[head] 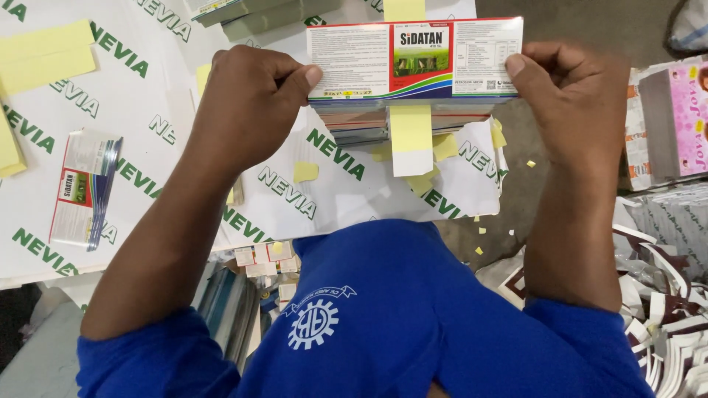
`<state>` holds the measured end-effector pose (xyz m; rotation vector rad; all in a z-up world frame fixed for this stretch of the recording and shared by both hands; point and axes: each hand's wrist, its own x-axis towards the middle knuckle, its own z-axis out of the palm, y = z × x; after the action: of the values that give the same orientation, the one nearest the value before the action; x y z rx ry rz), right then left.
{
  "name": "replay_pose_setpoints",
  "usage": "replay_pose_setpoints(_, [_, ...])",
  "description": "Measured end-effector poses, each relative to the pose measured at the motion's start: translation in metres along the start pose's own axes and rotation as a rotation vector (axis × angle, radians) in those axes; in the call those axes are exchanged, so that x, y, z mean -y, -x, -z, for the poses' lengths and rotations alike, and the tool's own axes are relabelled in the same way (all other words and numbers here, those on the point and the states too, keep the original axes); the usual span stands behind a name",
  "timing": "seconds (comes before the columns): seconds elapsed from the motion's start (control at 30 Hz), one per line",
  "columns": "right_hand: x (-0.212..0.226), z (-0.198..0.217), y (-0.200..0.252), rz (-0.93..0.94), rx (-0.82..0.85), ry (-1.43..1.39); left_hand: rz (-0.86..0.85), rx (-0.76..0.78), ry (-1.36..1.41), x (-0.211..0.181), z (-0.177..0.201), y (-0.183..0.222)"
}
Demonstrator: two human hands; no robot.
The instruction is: The recorder bundles stacks of printed cards using paper strips.
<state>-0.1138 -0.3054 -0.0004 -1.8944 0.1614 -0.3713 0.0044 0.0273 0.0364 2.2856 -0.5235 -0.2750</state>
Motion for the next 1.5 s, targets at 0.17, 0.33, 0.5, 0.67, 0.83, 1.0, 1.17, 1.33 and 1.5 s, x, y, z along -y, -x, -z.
replay_pose_setpoints(0.17, [0.021, -0.012, -0.002, -0.069, -0.079, 0.000, -0.240, -0.037, -0.092, 0.006, -0.003, 0.000])
replay_pose_setpoints(0.33, [0.020, -0.011, -0.004, -0.084, -0.066, -0.029, -0.091, 0.023, -0.124, -0.002, 0.001, -0.001])
replay_pose_setpoints(0.5, [0.009, -0.008, -0.004, -0.076, -0.045, -0.051, -0.052, 0.063, -0.119, 0.002, -0.001, 0.003])
replay_pose_setpoints(0.67, [0.011, -0.010, -0.006, -0.103, -0.043, -0.083, -0.715, -0.443, -0.530, -0.028, -0.013, 0.015])
replay_pose_setpoints(0.83, [-0.023, 0.003, -0.002, -0.030, 0.014, -0.123, -0.845, -0.296, -0.387, -0.024, -0.045, 0.016])
replay_pose_setpoints(1.0, [0.007, -0.005, -0.006, -0.050, -0.015, -0.056, -0.810, -0.291, -0.407, -0.026, -0.050, 0.017])
replay_pose_setpoints(1.17, [0.008, -0.001, -0.048, 0.265, 0.011, 0.127, -0.777, -0.295, -0.386, -0.026, -0.049, 0.015])
replay_pose_setpoints(1.33, [0.030, -0.045, -0.123, 0.157, 0.332, 0.446, -0.761, -0.272, -0.341, -0.028, -0.047, 0.015])
replay_pose_setpoints(1.5, [0.019, -0.069, -0.154, -0.071, 0.423, 0.644, -0.723, -0.282, -0.326, -0.026, -0.049, 0.016])
